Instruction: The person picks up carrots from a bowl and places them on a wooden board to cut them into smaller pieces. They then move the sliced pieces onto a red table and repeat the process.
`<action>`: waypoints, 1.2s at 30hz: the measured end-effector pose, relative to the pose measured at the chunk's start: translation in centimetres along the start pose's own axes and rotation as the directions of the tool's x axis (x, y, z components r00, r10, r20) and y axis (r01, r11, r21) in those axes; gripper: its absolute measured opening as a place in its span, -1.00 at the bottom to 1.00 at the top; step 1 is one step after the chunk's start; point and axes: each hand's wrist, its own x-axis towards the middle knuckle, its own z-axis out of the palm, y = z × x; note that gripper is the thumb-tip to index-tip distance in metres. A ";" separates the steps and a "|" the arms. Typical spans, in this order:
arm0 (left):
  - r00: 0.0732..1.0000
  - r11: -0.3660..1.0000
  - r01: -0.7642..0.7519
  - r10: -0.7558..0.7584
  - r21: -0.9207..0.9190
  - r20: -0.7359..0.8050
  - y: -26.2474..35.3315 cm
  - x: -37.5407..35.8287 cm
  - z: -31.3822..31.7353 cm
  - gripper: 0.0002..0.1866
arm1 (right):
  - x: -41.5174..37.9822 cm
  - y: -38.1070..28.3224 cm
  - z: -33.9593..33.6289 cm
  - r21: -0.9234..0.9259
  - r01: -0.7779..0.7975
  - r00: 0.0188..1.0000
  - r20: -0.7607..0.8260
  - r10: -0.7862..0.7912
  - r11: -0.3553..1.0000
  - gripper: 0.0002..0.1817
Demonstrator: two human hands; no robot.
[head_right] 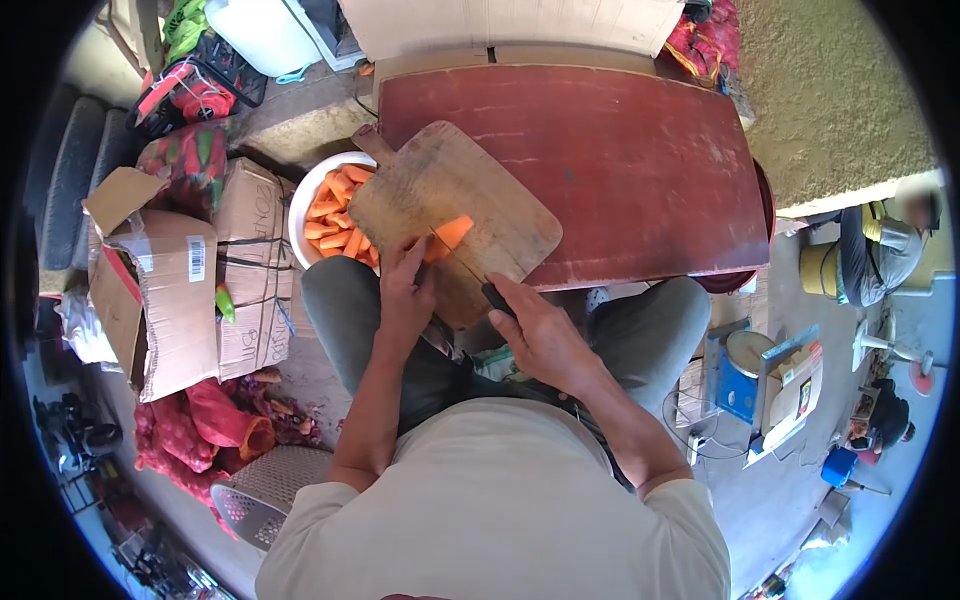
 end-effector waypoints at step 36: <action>0.984 0.944 -0.173 0.153 0.280 0.093 1.2 2.7 1.1 -0.47 | 2.9 1.4 -2.8 0.619 -0.156 0.951 -0.116 0.286 0.770 -0.69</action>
